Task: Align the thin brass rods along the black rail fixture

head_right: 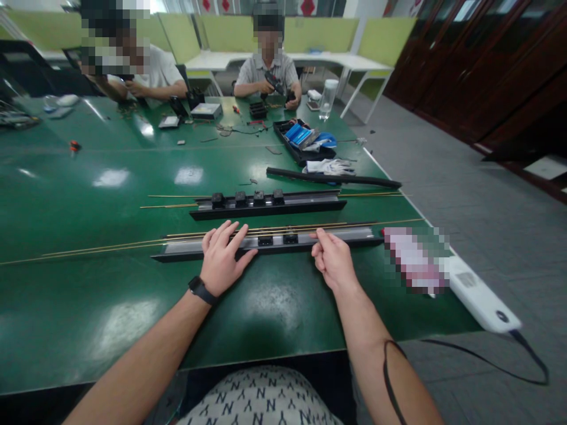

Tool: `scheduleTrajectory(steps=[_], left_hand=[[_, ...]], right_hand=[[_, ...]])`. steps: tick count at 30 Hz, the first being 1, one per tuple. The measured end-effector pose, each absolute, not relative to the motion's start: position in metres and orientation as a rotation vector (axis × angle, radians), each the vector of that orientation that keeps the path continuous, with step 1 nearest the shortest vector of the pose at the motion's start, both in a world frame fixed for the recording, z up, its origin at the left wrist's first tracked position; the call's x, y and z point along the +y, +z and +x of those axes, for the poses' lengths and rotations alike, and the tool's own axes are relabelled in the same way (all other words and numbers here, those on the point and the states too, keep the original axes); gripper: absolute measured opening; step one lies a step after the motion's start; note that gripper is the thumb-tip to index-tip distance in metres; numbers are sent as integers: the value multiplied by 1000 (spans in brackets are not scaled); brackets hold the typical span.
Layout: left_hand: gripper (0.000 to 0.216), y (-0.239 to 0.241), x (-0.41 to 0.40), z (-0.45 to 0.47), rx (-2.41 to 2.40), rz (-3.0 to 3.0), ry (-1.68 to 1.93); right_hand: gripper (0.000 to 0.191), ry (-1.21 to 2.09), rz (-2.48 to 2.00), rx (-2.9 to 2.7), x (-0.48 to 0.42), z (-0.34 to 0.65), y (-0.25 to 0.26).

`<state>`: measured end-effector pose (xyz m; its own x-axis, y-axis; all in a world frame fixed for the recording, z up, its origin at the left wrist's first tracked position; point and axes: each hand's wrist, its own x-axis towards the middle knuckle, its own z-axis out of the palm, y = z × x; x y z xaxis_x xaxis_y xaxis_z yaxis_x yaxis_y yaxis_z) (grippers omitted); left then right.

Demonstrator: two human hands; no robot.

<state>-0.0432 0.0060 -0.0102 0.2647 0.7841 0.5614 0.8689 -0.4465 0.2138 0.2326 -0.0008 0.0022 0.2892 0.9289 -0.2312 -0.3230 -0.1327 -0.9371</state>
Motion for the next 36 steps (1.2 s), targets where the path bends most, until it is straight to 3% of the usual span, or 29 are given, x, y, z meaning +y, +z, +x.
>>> scheduleTrajectory(steps=[23, 36], left_hand=[[53, -9, 6, -43, -1568, -2387, -920], [53, -9, 5, -43, -1580, -2388, -916]], right_hand=[[47, 1273, -1244, -666, -1, 227, 5], [40, 1249, -1244, -646, 0, 231, 2]])
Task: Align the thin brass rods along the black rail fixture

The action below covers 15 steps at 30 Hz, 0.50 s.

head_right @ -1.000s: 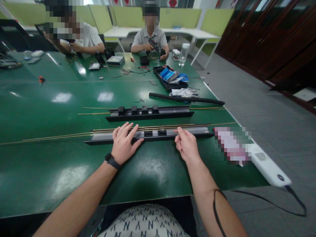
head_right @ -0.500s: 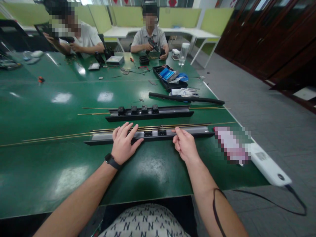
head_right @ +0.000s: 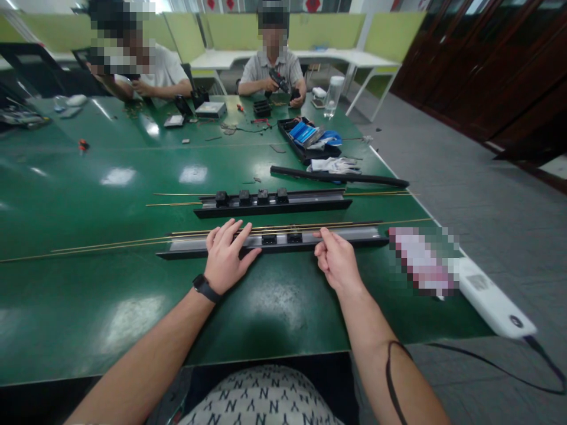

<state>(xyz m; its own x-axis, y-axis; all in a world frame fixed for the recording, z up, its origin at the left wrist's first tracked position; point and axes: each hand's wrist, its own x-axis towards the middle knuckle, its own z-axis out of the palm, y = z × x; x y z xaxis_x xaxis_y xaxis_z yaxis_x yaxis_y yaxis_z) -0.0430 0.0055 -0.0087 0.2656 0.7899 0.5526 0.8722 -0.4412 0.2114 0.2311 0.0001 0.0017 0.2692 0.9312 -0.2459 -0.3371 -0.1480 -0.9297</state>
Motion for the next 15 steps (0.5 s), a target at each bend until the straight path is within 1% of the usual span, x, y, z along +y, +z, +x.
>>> scheduleTrajectory(steps=[9, 15], left_hand=[[53, -10, 5, -42, -1581, -2391, -922], [54, -9, 6, -43, -1589, -2392, -912]], right_hand=[[40, 1282, -1239, -635, -1, 230, 4], [40, 1237, -1217, -607, 0, 229, 3]])
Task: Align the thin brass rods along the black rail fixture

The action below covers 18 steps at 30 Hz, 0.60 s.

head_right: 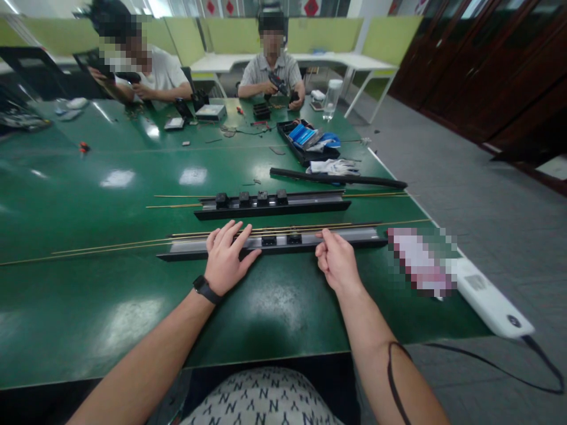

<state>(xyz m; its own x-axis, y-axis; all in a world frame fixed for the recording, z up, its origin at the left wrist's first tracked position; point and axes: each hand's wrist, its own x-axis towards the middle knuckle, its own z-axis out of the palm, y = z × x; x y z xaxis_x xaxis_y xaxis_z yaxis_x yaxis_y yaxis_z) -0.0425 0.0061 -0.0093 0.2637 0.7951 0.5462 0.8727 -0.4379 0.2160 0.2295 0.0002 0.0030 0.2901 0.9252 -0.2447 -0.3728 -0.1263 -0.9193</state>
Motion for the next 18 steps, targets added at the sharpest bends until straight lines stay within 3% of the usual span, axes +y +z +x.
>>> scheduleTrajectory(steps=[18], left_hand=[[53, -8, 5, -42, -1579, -2391, -919]], right_hand=[[40, 1277, -1228, -652, 0, 228, 3]])
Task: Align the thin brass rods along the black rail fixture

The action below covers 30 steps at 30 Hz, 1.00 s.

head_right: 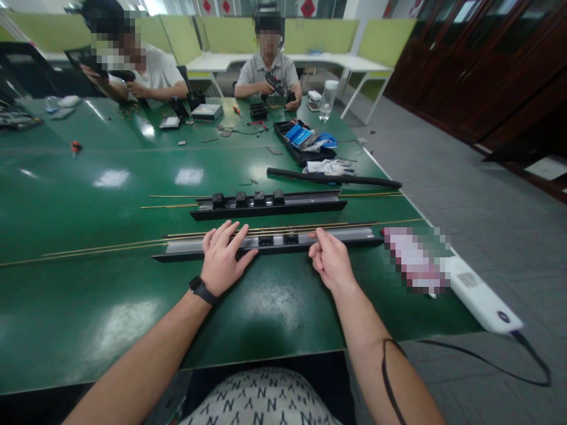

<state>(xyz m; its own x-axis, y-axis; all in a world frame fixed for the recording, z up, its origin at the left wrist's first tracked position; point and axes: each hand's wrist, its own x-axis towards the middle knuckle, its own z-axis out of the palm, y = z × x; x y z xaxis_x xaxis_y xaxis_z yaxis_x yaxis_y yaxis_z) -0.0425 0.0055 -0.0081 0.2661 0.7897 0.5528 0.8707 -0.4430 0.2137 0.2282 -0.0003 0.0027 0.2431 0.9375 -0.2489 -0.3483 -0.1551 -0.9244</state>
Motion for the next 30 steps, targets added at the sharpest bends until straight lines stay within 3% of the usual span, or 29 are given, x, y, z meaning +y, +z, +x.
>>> scheduleTrajectory(steps=[30], left_hand=[[52, -9, 5, -43, -1570, -2378, -919]], right_hand=[[47, 1313, -1275, -734, 0, 224, 6]])
